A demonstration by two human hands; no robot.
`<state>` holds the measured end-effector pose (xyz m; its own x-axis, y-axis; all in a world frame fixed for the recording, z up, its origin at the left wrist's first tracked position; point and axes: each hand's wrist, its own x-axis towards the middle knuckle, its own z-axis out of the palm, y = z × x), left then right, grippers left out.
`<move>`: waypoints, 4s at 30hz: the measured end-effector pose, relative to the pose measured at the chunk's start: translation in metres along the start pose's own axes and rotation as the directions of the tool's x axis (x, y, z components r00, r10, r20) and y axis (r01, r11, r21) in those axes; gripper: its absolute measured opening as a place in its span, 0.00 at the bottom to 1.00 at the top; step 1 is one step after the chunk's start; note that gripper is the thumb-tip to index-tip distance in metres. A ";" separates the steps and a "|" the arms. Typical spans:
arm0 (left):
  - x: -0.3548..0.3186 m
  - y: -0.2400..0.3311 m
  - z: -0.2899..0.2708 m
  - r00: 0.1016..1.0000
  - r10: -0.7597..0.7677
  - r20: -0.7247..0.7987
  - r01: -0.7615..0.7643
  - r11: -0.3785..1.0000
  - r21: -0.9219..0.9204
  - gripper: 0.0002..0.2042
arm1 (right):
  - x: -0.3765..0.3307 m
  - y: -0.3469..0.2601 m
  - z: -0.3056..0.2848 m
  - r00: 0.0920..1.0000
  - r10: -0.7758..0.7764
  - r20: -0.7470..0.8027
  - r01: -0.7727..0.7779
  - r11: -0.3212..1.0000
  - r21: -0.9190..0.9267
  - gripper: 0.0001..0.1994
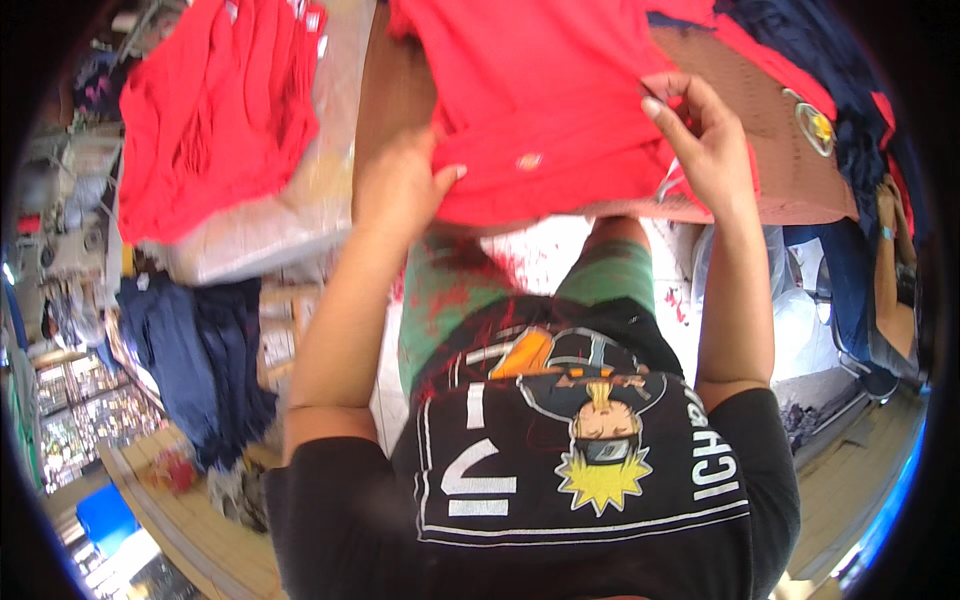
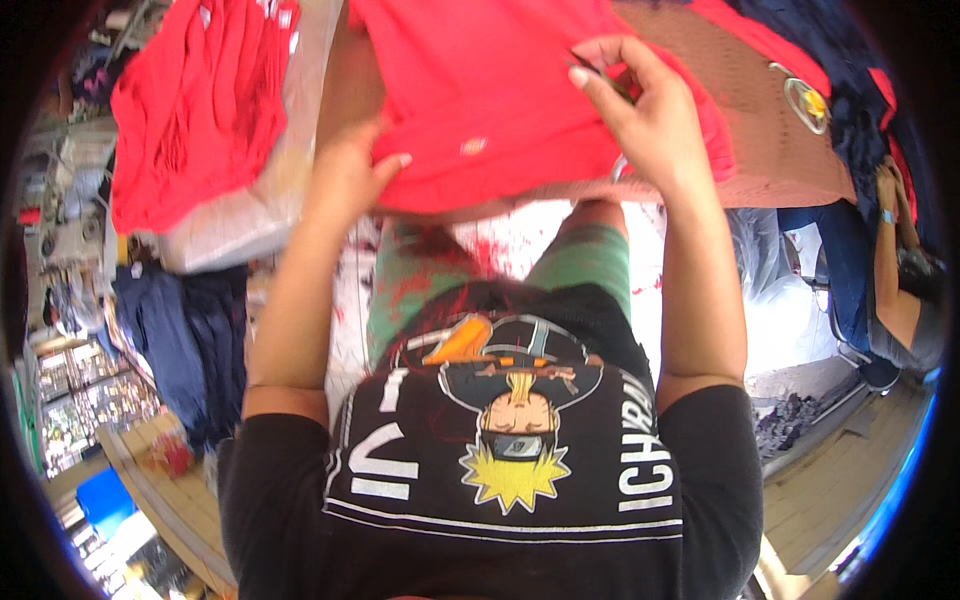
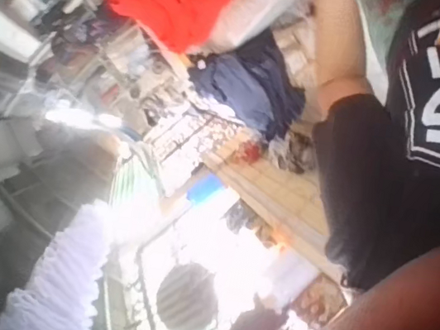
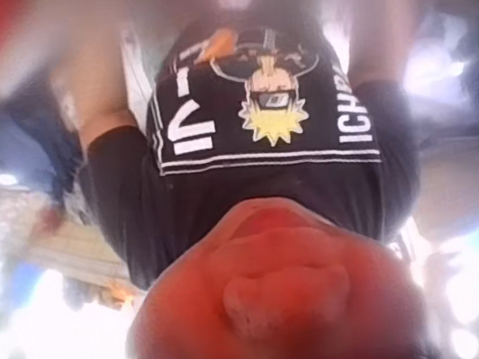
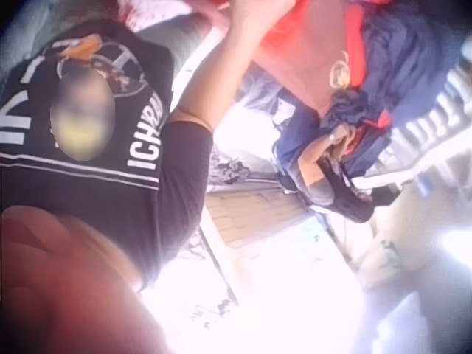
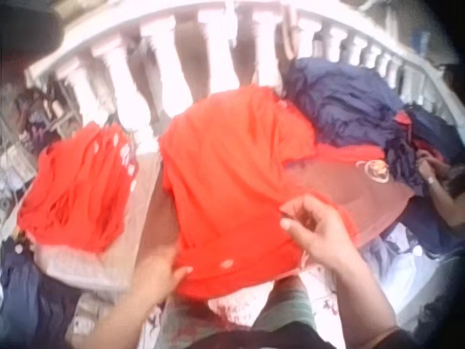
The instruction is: The person trims excess threads from several red shirts using small shears, turning the garments over and handling the necklines and seams.
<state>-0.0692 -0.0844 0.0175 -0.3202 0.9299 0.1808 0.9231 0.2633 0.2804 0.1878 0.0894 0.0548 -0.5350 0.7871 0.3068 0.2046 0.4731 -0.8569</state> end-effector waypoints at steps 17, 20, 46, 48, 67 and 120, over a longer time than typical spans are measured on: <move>0.033 0.005 -0.035 0.887 -0.036 -0.459 -0.146 0.924 -0.354 0.36 | 0.153 0.092 -0.071 0.950 -0.143 -0.277 0.054 0.951 -0.305 0.13; 0.019 0.029 0.009 0.979 0.143 -0.144 -0.162 0.978 -0.130 0.34 | 0.205 0.109 -0.045 0.918 -0.142 -0.371 -0.002 0.932 -0.363 0.18; 0.024 0.044 -0.023 0.971 0.230 -0.058 -0.237 0.933 -0.269 0.11 | -0.056 0.051 -0.039 0.930 0.350 -0.112 -0.341 0.936 0.092 0.09; 0.030 0.079 0.010 0.951 0.289 -0.111 -0.309 0.851 -0.425 0.13 | -0.049 0.049 -0.029 0.963 0.266 -0.035 -0.263 0.962 0.070 0.09; -0.019 0.097 0.016 0.472 0.488 0.735 -0.274 0.873 -0.404 0.07 | -0.070 0.062 -0.019 0.927 0.371 -0.051 -0.374 0.923 -0.089 0.09; 0.038 0.140 0.081 0.867 0.484 -0.118 -0.464 0.699 -0.545 0.23 | -0.076 0.077 0.006 0.967 0.243 -0.079 -0.251 0.962 -0.105 0.15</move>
<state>0.0654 0.0084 -0.0131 0.1434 0.9036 0.4037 0.6773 -0.3870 0.6257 0.2393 0.0639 -0.0366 -0.4031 0.9071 0.1207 0.4167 0.2994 -0.8583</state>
